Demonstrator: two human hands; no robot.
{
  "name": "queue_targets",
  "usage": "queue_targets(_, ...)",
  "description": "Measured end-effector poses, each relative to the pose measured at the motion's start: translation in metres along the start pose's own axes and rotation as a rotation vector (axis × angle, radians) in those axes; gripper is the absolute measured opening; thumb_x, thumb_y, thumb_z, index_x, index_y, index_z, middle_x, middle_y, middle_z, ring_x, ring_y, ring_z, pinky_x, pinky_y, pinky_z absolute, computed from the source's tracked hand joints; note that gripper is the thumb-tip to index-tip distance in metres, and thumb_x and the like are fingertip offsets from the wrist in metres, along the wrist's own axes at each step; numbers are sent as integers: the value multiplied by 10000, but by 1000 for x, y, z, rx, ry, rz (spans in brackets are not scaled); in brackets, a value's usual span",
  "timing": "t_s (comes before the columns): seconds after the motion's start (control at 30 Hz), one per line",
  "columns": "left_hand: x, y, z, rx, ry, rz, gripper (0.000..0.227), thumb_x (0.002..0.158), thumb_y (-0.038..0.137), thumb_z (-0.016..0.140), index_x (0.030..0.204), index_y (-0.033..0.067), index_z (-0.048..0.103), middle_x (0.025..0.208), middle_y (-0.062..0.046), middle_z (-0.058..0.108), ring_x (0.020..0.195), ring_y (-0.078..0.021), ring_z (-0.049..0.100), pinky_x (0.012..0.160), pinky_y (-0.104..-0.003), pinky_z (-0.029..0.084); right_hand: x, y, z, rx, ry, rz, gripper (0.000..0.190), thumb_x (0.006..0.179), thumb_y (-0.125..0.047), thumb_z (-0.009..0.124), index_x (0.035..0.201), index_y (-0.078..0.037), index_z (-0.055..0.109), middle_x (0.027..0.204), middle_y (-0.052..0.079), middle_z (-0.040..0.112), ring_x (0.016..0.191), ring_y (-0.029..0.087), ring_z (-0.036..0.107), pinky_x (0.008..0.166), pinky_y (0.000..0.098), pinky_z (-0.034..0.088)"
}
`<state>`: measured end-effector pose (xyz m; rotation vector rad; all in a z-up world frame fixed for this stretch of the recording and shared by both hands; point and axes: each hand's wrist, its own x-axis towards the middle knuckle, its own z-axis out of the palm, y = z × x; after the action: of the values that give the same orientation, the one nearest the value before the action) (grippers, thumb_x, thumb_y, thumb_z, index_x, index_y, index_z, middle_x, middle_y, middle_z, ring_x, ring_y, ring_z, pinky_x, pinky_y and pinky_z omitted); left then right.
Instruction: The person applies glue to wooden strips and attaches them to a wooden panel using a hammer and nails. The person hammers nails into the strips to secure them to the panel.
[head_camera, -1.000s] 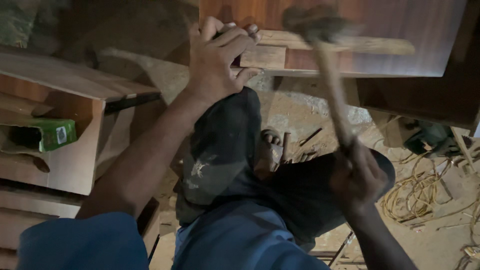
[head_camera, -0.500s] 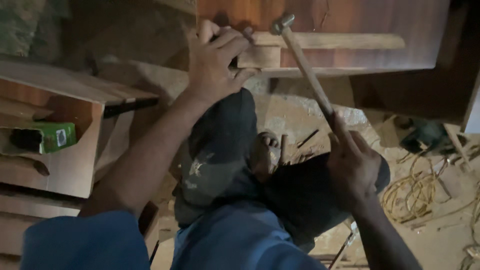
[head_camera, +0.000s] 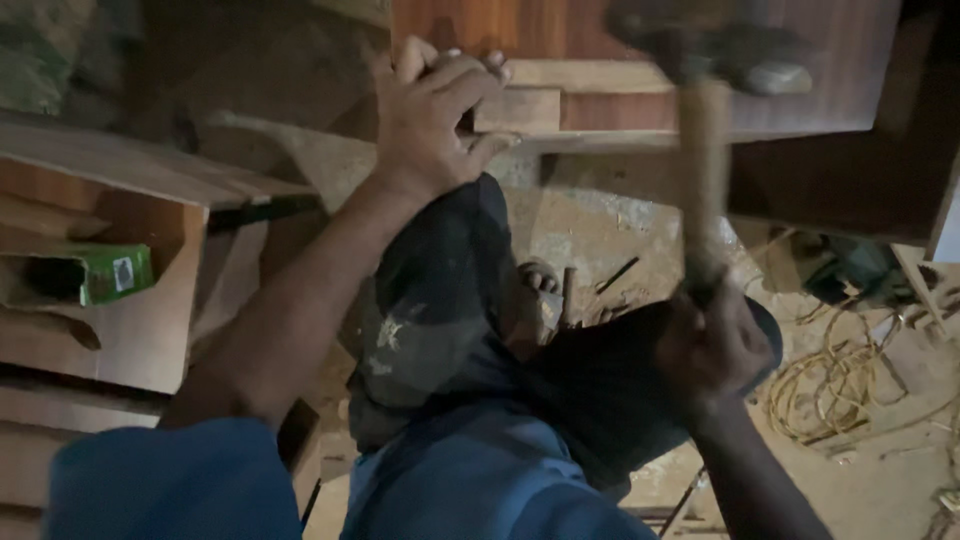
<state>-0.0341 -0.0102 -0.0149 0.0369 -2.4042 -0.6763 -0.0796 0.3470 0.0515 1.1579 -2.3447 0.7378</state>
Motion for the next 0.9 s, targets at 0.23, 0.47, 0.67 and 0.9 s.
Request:
queue_targets(0.23,4,2,-2,13,-28,-33,594,706,427,984,1171,190,700,1112,47,660,1051,-255,485,923,-487,333,16,-17,-12,-99,-343,161,528,1064,-97,685,1557,-179,515,960,125,705,675,248,672,552,359,520)
queue_targets(0.47,2,1,0,39,7,-2,585,736,418,965,1207,197,698,1132,48,651,1086,-256,488,955,-473,334,29,-29,-9,-193,-556,371,544,982,-119,706,1513,-150,592,848,145,707,590,304,656,537,427,519)
queue_targets(0.67,2,-3,2,16,56,37,535,735,441,944,1129,186,686,1141,68,667,1050,-250,484,916,-485,360,13,-40,-4,-104,-177,122,434,1136,-166,627,1559,-172,529,1118,188,697,913,322,726,743,357,587)
queue_targets(0.9,0,-3,4,56,44,14,510,768,406,928,1164,177,701,1139,25,658,1093,-285,510,904,-505,374,12,-42,-10,-161,-482,421,541,1005,-156,663,1533,-149,546,941,195,724,719,374,683,626,461,527)
